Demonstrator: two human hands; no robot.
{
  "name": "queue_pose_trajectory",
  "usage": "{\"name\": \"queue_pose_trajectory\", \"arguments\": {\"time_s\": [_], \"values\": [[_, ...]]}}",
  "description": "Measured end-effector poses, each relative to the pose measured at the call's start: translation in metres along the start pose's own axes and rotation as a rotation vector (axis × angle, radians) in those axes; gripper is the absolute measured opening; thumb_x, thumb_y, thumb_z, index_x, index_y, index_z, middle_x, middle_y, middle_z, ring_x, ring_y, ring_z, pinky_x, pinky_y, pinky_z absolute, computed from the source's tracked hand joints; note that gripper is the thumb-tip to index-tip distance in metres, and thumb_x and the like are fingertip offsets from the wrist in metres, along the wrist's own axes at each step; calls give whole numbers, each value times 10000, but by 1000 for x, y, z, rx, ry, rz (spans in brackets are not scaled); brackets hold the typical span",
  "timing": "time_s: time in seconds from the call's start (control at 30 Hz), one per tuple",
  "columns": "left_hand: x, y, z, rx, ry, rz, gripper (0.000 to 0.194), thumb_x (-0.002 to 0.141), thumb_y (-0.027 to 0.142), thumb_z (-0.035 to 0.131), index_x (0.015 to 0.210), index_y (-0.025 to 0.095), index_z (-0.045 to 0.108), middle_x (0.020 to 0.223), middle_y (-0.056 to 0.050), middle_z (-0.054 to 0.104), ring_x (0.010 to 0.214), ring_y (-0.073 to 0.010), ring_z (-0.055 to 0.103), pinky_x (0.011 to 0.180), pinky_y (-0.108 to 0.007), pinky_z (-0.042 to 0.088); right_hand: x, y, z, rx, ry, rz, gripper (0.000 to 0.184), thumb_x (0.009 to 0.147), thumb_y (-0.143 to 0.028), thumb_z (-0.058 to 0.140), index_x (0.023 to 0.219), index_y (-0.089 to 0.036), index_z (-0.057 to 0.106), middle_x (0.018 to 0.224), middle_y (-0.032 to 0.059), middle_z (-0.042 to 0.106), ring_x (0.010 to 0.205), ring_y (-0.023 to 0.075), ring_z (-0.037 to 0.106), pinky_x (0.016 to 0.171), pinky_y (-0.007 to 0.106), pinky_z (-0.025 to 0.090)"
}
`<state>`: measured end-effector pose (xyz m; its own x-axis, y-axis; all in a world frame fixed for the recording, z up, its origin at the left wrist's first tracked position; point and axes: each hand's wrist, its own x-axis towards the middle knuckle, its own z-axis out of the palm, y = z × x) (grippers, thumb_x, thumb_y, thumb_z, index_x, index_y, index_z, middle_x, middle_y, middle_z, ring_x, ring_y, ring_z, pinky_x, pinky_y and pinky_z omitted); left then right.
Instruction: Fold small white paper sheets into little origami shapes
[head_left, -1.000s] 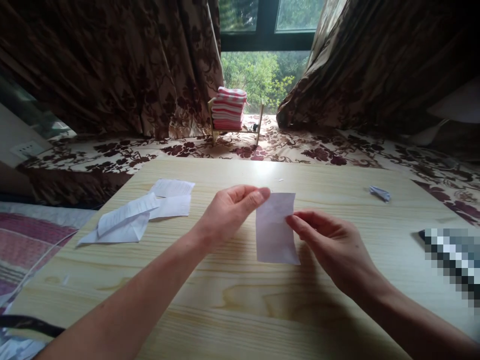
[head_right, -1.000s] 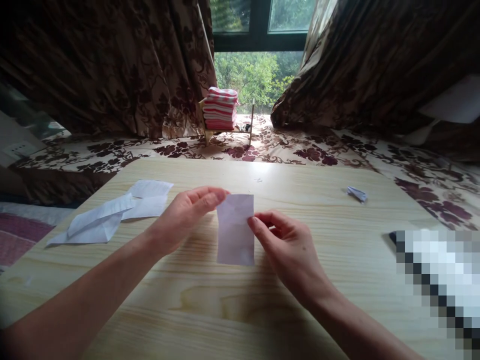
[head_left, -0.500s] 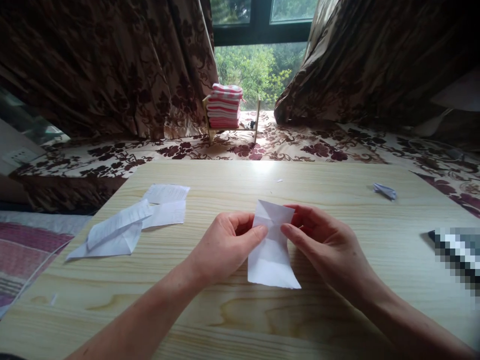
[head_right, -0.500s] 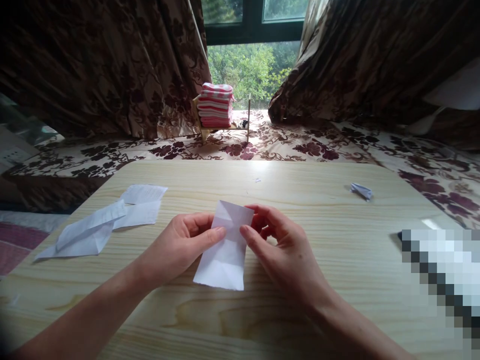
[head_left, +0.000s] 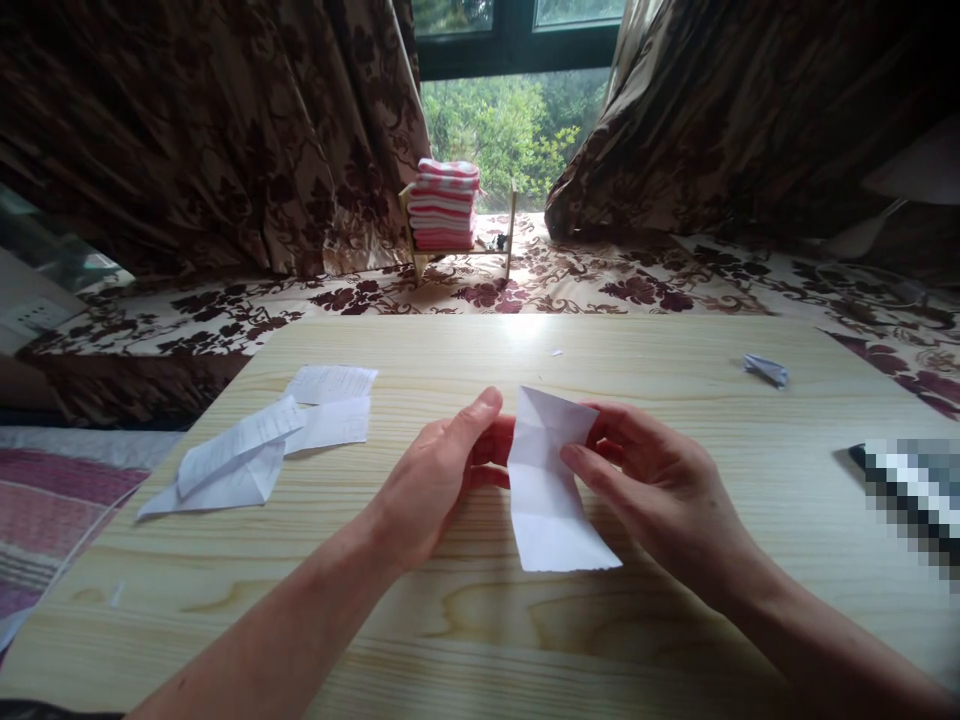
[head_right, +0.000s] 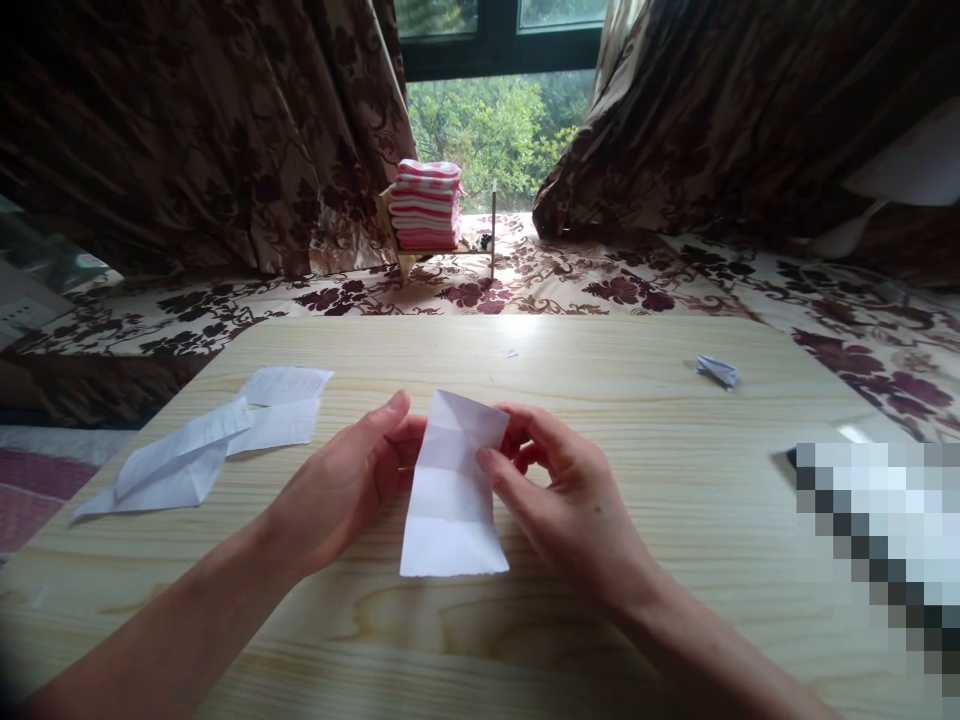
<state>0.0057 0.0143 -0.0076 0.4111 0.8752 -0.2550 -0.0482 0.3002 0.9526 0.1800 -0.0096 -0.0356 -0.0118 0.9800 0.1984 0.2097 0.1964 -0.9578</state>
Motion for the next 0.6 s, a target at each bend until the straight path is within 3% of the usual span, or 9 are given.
{"name": "queue_pose_trajectory", "arguments": {"time_s": [0.17,0.3,0.4,0.5,0.6], "values": [[-2,-3,-1,-101,-57,-41,446,842,509,487,988,135,682,867,-95,700,810,-205,627,694,-289,467,0,-3,0,25,-9,0,187,793,-253,628,976,-215,626,797,13,605,742,157,598,669,287,513],[-3,-4,1,-50,-69,-64,289,765,368,644,942,147,706,785,-54,697,699,-164,615,640,-256,450,0,-3,-1,76,-14,-10,165,804,-257,622,967,-231,630,795,6,608,712,139,586,688,286,521],[-3,-4,3,10,-47,-88,263,761,338,632,909,138,717,715,-40,676,625,-135,581,575,-227,414,0,-4,-3,106,-45,20,233,794,-280,637,1022,-241,614,875,22,634,744,150,603,679,287,531],[-5,-2,3,34,-88,-160,248,757,323,615,891,142,720,656,-24,648,536,-100,534,497,-197,358,2,-5,-6,110,-108,57,330,777,-296,659,1096,-251,586,998,44,646,791,162,619,650,269,530],[-8,1,4,42,-146,-251,216,732,279,619,868,147,724,624,-12,630,496,-84,511,463,-185,324,5,-7,-13,69,-243,65,264,794,-275,637,1053,-235,610,932,32,655,777,154,612,639,249,512]]}}
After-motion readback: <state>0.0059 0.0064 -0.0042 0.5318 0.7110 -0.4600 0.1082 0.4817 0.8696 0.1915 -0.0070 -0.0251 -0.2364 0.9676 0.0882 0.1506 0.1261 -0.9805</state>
